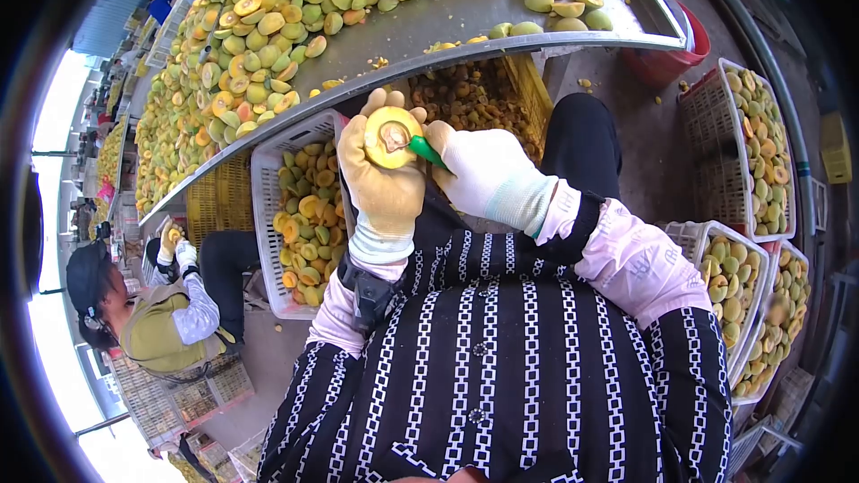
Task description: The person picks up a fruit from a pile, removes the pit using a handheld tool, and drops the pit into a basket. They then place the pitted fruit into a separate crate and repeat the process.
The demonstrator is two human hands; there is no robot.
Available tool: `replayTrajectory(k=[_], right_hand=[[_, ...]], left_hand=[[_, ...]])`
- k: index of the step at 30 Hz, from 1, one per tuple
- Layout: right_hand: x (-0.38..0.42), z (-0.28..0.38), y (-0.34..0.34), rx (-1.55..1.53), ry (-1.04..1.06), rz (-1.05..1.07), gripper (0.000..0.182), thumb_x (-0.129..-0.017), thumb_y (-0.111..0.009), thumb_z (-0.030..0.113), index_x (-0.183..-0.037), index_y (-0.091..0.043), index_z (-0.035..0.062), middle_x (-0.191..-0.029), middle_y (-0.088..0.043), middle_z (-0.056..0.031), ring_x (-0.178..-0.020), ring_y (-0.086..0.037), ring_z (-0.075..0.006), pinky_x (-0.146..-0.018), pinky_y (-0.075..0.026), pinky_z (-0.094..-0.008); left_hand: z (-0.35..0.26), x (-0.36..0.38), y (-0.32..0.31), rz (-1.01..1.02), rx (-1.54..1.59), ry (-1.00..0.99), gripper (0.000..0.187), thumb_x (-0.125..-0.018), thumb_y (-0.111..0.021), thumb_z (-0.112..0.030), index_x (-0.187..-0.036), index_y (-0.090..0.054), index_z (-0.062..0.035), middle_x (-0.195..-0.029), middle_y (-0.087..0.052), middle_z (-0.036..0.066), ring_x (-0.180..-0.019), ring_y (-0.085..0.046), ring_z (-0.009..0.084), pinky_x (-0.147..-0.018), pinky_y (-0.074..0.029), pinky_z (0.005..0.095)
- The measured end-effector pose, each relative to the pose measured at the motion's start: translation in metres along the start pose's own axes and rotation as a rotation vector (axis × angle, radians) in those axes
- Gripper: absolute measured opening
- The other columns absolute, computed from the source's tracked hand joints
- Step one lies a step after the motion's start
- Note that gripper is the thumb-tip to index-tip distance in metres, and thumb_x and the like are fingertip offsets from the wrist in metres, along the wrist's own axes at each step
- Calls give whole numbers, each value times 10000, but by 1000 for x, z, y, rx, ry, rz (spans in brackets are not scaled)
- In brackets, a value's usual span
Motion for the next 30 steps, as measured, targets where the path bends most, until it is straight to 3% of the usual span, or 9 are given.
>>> replayTrajectory(k=[4, 7, 11, 15, 18, 22, 24, 26, 30], right_hand=[[-2, -14, -1, -50, -100, 27, 282, -812, -648, 192, -997, -496, 44, -668, -625, -137, -580, -642, -316, -526, -514, -399], [11, -31, -22, -1148, -573, 200, 389, -812, -734, 300, -1029, -527, 53, -634, -532, 1, -475, -512, -74, -436, -423, -209], [11, -28, -28, -1285, -607, 117, 428, -816, -721, 253, -1107, -518, 14, -663, -544, 0, -432, -485, -68, -401, -395, -202], [-3, -37, 10, -1152, -428, 63, 505, -821, -715, 224, -1211, -495, -9, -745, -590, -31, -450, -494, -65, -414, -404, -200], [-12, -37, 19, -858, -327, -5, 498, -842, -688, 231, -1235, -489, 0, -894, -616, -52, -539, -540, -71, -475, -446, -202], [-4, -45, 16, -916, -388, -12, 470, -860, -674, 232, -1244, -489, 33, -906, -630, -71, -606, -592, -125, -547, -495, -263], [6, -36, 33, -571, -115, -172, 435, -881, -651, 228, -1250, -489, 63, -918, -638, -123, -672, -643, -229, -626, -518, -340], [17, -30, 32, -396, -153, -102, 402, -874, -640, 210, -1229, -505, 79, -840, -637, -189, -763, -658, -365, -665, -521, -391], [23, -19, 37, -194, -64, -176, 363, -828, -665, 186, -1145, -530, 70, -795, -637, -170, -738, -654, -348, -632, -523, -403]], left_hand=[[19, -1, 7, -6, 221, 187, 416, -942, -443, -264, -1220, -561, 23, -1199, -594, 169, -1110, -559, 333, -990, -449, 428], [17, 1, 3, 60, 310, 142, 423, -931, -428, -228, -1252, -529, 28, -1291, -547, 174, -1205, -507, 332, -1052, -396, 451], [0, 5, -17, 194, -95, -134, 489, -916, -450, -249, -1324, -461, 19, -1410, -443, 123, -1299, -422, 273, -1097, -345, 402], [19, 16, -43, 249, 411, 411, 490, -957, -474, -328, -1303, -474, 20, -1345, -499, 161, -1257, -468, 287, -1062, -380, 439], [47, 21, -27, 162, 435, 627, 436, -953, -496, -318, -1236, -526, 12, -1268, -557, 172, -1186, -521, 297, -1019, -413, 467], [38, 13, -7, -32, 531, 373, 378, -958, -505, -314, -1196, -562, -26, -1229, -582, 165, -1180, -527, 326, -981, -452, 489], [30, 9, -8, 3, 509, 306, 364, -965, -498, -311, -1206, -559, -45, -1239, -576, 166, -1191, -518, 340, -990, -451, 493], [23, 5, -12, 44, 483, 247, 351, -972, -492, -308, -1216, -556, -64, -1249, -569, 167, -1202, -509, 355, -998, -449, 497], [26, 6, -26, 135, 437, 220, 368, -987, -468, -327, -1215, -592, -66, -1310, -536, 192, -1247, -469, 386, -1058, -396, 516]])
Point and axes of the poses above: each hand's wrist, its own x-axis away from the middle knuckle, its own y-axis out of the back of the hand, z = x × y, the point moved 10 cm from there along -x, towards the middle knuckle
